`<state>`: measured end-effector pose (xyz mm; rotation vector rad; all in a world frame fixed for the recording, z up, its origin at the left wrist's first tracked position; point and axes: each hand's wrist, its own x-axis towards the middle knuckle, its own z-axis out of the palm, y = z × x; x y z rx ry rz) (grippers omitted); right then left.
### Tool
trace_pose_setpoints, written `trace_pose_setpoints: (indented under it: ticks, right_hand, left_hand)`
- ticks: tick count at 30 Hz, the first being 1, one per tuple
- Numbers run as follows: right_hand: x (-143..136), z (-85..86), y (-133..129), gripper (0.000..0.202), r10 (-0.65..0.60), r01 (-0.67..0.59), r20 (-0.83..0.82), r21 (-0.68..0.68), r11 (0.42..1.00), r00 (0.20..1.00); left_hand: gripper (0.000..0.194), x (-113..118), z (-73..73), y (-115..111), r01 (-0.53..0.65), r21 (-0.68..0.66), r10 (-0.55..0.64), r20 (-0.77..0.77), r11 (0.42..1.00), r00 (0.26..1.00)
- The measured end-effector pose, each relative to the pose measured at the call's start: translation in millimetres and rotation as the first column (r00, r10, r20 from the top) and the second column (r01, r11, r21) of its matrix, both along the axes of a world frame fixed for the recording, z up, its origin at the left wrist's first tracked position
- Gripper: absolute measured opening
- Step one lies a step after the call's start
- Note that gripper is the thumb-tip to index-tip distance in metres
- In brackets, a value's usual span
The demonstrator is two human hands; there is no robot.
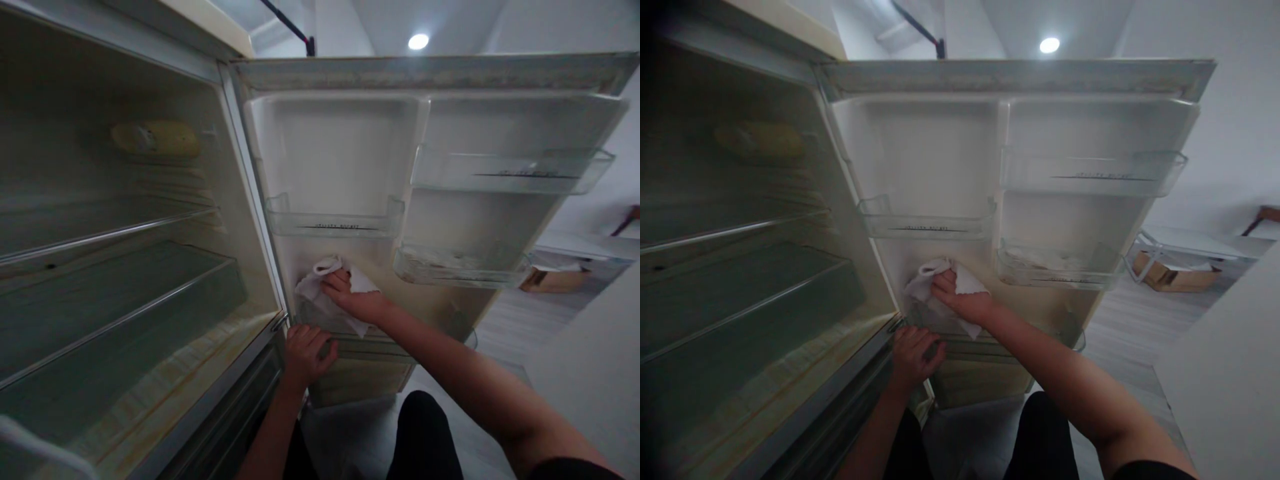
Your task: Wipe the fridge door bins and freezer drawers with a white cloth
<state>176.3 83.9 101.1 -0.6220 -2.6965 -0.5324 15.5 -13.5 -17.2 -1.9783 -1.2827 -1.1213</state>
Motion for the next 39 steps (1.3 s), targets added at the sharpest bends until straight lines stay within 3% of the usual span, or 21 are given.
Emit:
trace_pose_setpoints:
  ticks: [5, 10, 13, 17, 22, 25, 28, 33, 36, 39]
  right_hand:
    - [48.5, 6.0, -24.4, 0.033, -0.255, 0.257, -0.034, 0.162, 0.953, 0.966]
    - [62.8, -4.6, -22.8, 0.020, -0.281, 0.262, 0.134, 0.139, 0.955, 0.950]
    - [58.5, -11.3, -15.7, 0.017, -0.221, 0.197, 0.167, 0.151, 0.969, 0.961]
    - [40.6, -12.5, -0.6, 0.021, -0.135, 0.123, 0.073, 0.148, 0.981, 0.988]
    - [0.0, -22.9, 16.7, 0.035, 0.102, -0.107, 0.037, 0.204, 0.973, 0.994]
    - [-19.8, -34.8, 26.5, 0.042, 0.106, -0.110, 0.041, 0.087, 0.990, 0.993]
    - [-22.1, -45.7, 40.6, 0.046, 0.189, -0.186, 0.049, -0.051, 0.981, 0.981]
    - [23.2, -56.4, 59.4, 0.052, 0.245, -0.226, 0.077, -0.196, 0.954, 0.967]
    - [74.8, -51.4, 51.1, 0.058, 0.170, -0.158, 0.096, -0.123, 0.980, 0.981]
    - [132.2, -42.4, 27.9, 0.056, 0.015, -0.015, 0.109, -0.004, 1.000, 0.994]
  left_hand:
    - [0.016, -4.1, 1.9, -2.9, 0.031, 0.007, -0.031, 0.018, 1.000, 0.999]
    - [0.014, -5.3, 2.9, -3.4, 0.051, 0.022, -0.051, 0.013, 0.998, 0.999]
    - [0.014, -3.7, 1.9, -2.1, 0.045, 0.022, -0.045, 0.026, 0.999, 0.999]
    - [0.013, 0.6, 1.9, 0.8, 0.038, -0.012, -0.037, 0.018, 0.999, 0.999]
    - [0.014, 5.5, 3.7, 4.0, 0.017, -0.040, -0.016, 0.005, 0.999, 1.000]
    - [0.013, 5.9, 3.2, 5.6, 0.017, -0.042, -0.016, 0.003, 0.999, 1.000]
    - [0.013, 4.5, 1.5, 6.9, 0.026, -0.025, -0.026, -0.002, 0.999, 1.000]
    - [0.012, 0.4, 0.3, 5.3, 0.061, 0.020, -0.061, 0.014, 0.998, 0.998]
    - [0.010, -2.2, 0.8, 2.7, 0.083, 0.009, -0.084, 0.034, 0.996, 0.996]
    - [0.010, -4.8, 1.6, 1.1, 0.096, 0.002, -0.096, 0.044, 0.995, 0.994]
